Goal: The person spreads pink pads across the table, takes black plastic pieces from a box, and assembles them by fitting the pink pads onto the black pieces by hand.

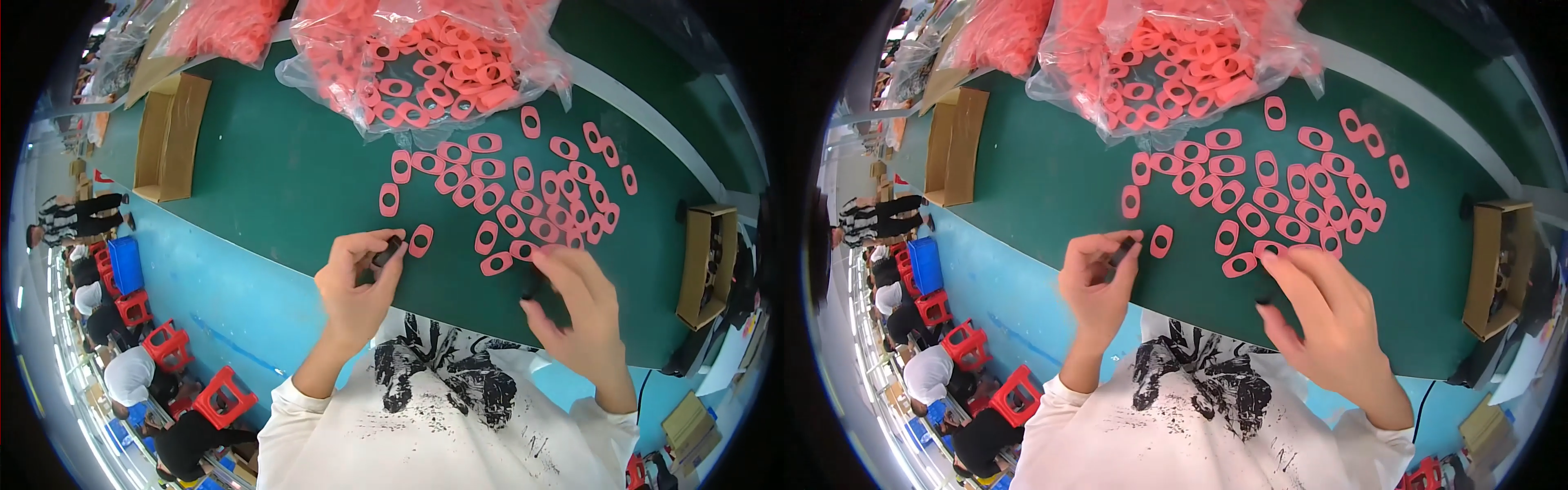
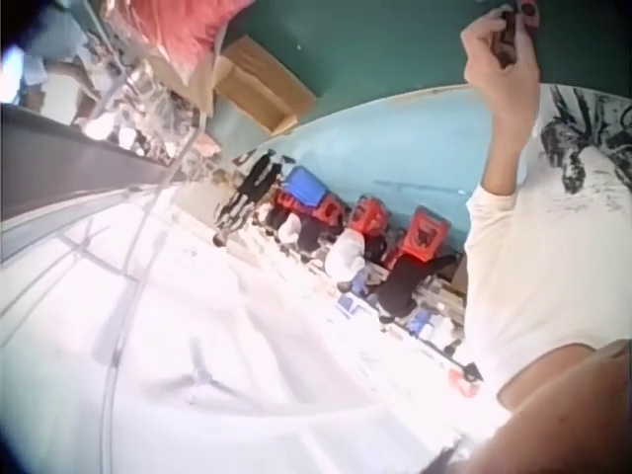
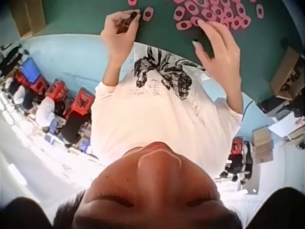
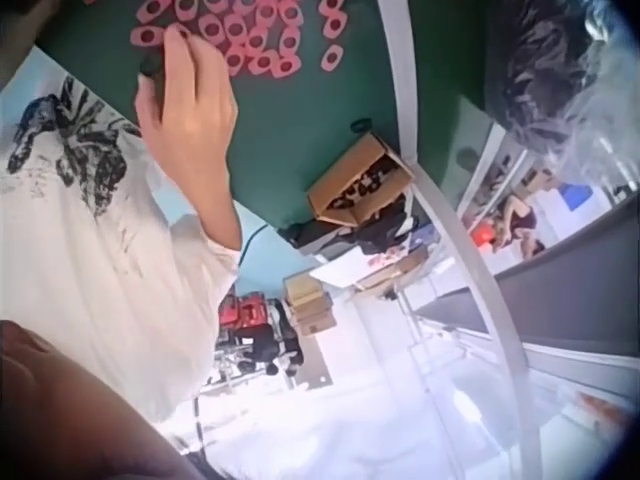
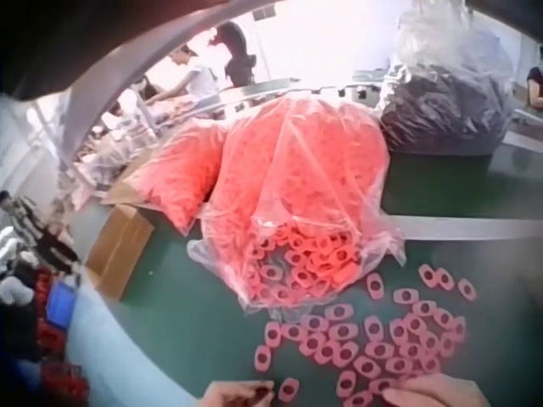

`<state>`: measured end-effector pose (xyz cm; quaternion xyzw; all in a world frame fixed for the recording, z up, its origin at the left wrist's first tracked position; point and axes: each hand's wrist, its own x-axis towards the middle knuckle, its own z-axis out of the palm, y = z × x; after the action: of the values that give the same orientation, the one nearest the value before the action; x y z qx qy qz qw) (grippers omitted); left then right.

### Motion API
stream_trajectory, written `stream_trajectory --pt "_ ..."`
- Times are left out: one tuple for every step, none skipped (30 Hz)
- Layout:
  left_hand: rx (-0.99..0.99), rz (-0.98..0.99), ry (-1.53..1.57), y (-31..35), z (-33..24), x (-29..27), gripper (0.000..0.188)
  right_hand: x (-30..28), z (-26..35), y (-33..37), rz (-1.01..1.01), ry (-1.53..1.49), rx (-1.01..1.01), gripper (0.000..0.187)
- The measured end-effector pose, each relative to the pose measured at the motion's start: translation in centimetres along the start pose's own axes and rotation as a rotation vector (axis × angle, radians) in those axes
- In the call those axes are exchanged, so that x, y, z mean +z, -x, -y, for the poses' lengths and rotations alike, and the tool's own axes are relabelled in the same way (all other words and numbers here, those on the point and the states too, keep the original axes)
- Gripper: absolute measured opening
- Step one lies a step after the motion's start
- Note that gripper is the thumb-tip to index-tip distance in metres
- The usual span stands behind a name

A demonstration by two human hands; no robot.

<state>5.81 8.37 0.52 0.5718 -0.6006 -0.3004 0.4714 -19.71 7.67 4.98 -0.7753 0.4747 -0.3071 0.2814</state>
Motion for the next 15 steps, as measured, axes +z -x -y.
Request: stream_trajectory --pt "-0.062 -0.018 0.008 0.1 -0.1 0.4 0.025 0.5 0.1 -1.1 -0.006 0.014 0.009 0.047" --pt "-0.058 -0.010 0.023 0.0 0.1 0.5 0.025 1.2 0.1 -2.1 -0.026 0.057 -0.055 0.045" --pt "-0.001 0.012 -0.053 0.0 0.5 0.3 0.023 1.9 -0.2 -3.0 -0.039 0.093 -0.128 0.043" --pt "0.055 0.031 -0.124 0.0 0.6 0.3 0.021 2.5 -0.5 -3.4 -0.035 0.107 -0.131 0.043" --pt "0.055 0.025 -0.111 0.0 0.7 0.3 0.021 3.0 -0.9 -3.7 0.024 0.129 -0.125 0.040" --pt "0.034 0.040 -0.089 0.1 0.7 0.1 0.020 3.4 -1.1 -3.9 0.088 0.146 -0.123 0.038" --pt "0.013 0.056 -0.066 0.2 0.7 -0.1 0.019 3.5 -0.9 -4.0 0.095 0.153 -0.105 0.037" --pt "0.007 0.045 -0.057 0.0 0.5 -0.2 0.019 3.5 -0.8 -4.1 0.107 0.161 -0.111 0.037" --pt "0.040 0.071 -0.060 -0.1 0.2 -0.6 0.020 3.7 -0.7 -4.1 0.067 0.136 -0.090 0.038" --pt "0.071 0.099 -0.063 -0.2 0.0 -0.8 0.023 3.8 -0.6 -4.2 0.026 0.111 -0.069 0.038" --pt "0.062 0.091 -0.059 -0.2 0.2 -1.1 0.023 3.8 -0.5 -4.2 0.038 0.113 -0.071 0.038" --pt "0.093 0.118 -0.093 -0.2 0.4 -1.5 0.025 3.8 -0.4 -4.3 0.037 0.112 -0.072 0.038" --pt "0.124 0.147 -0.129 -0.1 0.5 -1.7 0.027 3.7 -0.3 -4.4 0.036 0.110 -0.072 0.039" --pt "0.116 0.142 -0.131 -0.2 0.5 -1.7 0.027 3.7 -0.4 -4.4 0.045 0.105 -0.075 0.039" --pt "0.130 0.184 -0.134 -0.5 0.4 -2.0 0.026 3.6 -0.5 -4.4 0.063 0.138 -0.112 0.039"
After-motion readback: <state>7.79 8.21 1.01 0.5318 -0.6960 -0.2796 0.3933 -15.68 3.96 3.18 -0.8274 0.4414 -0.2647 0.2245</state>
